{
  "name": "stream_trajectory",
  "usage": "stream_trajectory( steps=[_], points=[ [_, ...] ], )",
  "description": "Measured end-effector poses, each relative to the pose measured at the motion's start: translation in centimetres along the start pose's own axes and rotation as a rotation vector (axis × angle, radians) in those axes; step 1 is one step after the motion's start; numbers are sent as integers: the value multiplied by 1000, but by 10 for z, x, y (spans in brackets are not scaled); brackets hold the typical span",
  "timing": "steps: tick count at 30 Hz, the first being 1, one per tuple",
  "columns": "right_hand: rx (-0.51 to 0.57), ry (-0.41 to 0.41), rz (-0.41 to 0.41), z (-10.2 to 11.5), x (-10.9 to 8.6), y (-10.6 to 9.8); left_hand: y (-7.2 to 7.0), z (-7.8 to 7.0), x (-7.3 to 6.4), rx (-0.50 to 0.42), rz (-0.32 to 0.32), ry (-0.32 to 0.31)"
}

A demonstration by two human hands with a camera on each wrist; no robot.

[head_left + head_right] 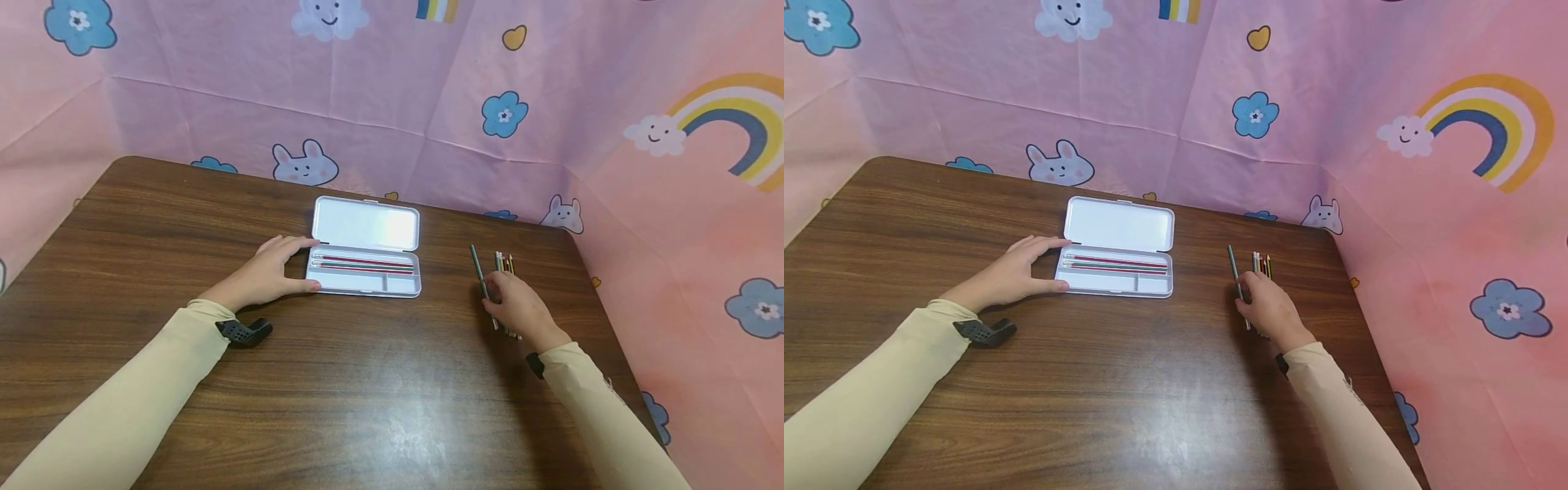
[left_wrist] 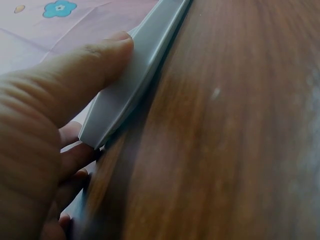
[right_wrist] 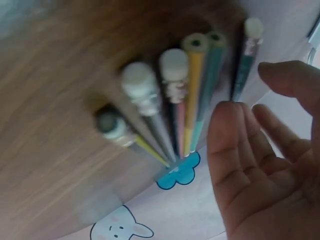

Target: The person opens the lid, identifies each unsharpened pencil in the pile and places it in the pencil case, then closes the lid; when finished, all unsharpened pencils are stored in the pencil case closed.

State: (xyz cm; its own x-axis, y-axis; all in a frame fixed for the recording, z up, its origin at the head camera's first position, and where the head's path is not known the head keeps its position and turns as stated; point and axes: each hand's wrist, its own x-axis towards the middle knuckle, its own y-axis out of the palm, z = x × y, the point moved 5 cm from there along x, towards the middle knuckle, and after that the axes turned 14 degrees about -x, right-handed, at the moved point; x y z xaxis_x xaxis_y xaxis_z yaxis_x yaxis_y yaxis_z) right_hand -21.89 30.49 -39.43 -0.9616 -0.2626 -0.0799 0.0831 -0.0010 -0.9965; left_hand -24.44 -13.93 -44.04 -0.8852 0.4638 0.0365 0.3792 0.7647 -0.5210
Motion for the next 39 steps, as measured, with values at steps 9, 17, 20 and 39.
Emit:
stream_trajectory(
  steps=[9,17,20,39],
  points=[
    [52,42,54,10,11,2,-1,-3,1,17,5,35],
    [23,44,27,19,16,1,-2,0,2,10,-7,30],
    [34,52,22,22,19,2,-2,3,3,10,-17,27],
    [15,44,-166,32,19,-19,0,4,2,12,-17,20]
  ],
)
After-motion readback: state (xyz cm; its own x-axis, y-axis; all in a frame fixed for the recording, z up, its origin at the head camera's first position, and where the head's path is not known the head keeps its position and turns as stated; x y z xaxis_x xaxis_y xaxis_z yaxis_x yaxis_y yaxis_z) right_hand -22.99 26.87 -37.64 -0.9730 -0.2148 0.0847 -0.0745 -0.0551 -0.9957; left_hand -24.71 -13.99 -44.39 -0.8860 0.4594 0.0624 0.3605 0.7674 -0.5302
